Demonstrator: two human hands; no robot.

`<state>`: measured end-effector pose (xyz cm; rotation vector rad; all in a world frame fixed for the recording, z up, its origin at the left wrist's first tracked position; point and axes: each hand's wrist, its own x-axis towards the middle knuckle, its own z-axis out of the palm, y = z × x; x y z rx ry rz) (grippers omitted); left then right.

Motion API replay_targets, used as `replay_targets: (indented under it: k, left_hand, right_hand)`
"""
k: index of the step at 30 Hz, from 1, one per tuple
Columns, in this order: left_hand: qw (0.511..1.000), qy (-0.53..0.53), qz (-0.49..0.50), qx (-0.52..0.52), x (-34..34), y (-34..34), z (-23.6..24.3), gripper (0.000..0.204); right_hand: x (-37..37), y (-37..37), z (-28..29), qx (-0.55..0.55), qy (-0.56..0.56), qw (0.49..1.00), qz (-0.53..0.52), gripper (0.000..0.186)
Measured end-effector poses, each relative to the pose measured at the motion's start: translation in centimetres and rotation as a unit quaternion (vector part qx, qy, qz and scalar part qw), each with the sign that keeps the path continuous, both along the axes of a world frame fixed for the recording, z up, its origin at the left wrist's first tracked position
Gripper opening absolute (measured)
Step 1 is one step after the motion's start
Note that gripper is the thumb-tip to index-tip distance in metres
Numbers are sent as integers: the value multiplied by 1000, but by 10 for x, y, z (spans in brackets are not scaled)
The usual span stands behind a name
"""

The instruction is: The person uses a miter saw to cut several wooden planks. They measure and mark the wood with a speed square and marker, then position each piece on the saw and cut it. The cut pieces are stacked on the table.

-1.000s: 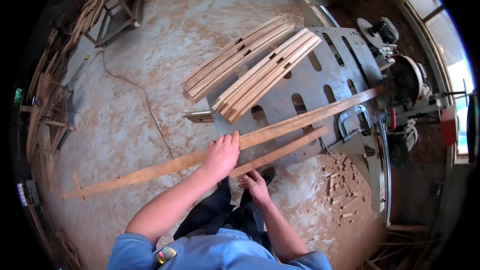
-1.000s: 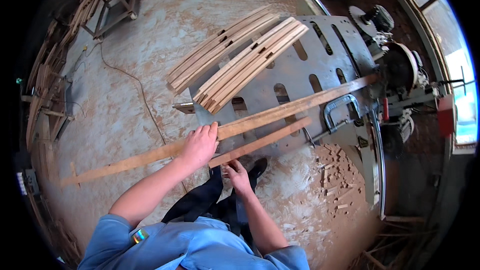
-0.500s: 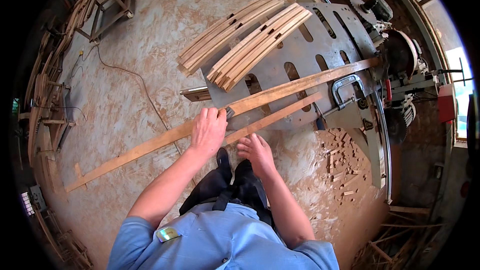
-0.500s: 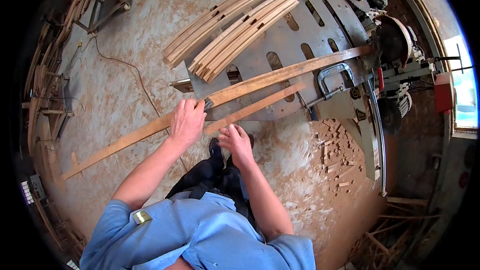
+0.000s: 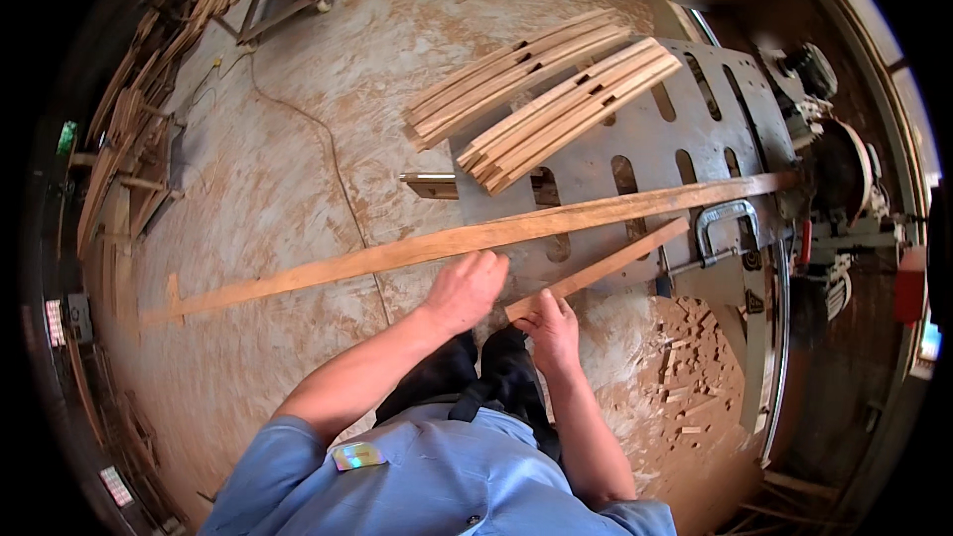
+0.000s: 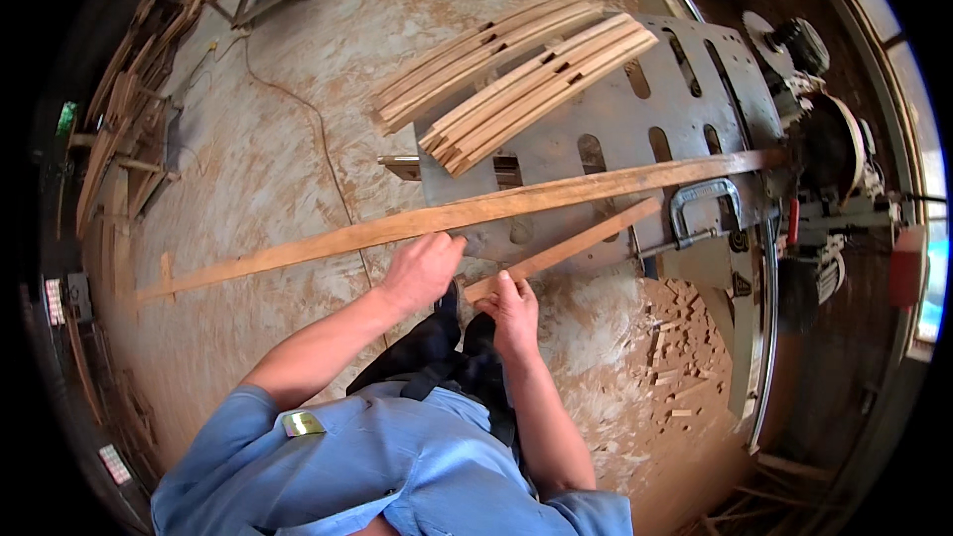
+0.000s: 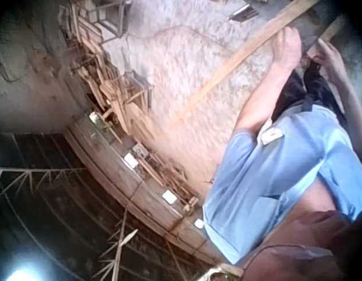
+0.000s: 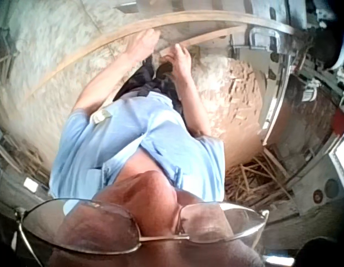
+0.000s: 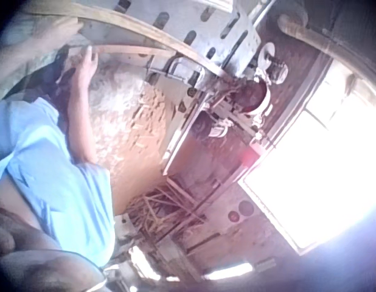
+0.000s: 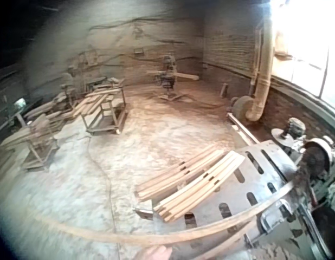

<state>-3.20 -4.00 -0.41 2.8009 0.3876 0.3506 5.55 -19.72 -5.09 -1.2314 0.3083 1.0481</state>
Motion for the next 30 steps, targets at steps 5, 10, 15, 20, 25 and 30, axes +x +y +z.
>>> replay_targets:
  k: [5, 10, 15, 20, 25, 30]
  left_hand:
    - [1000, 0, 17, -22, 7, -10, -14, 18]
    - [999, 10, 26, -18, 25, -18, -28, 16]
    - [998, 9, 58, -19, 30, -25, -31, 19]
    - [997, 3, 72, -34, 30, -24, -28, 21]
    - [994, 18, 68, -83, 26, -22, -19, 27]
    - [991, -94, 55, -84, 22, 0, 13, 33]
  right_hand:
    - [17, -6, -4, -11, -28, 1000, -4, 39]
    - [26, -10, 0, -21, -14, 1000, -2, 44]
    - [34, -19, 1, -14, -7, 999, 30, 42]
    - [42, -37, 6, -4, -5, 999, 46, 45]
    - [50, -56, 10, -2, -15, 999, 41, 50]
    - [60, -80, 16, -28, -43, 998, -37, 35]
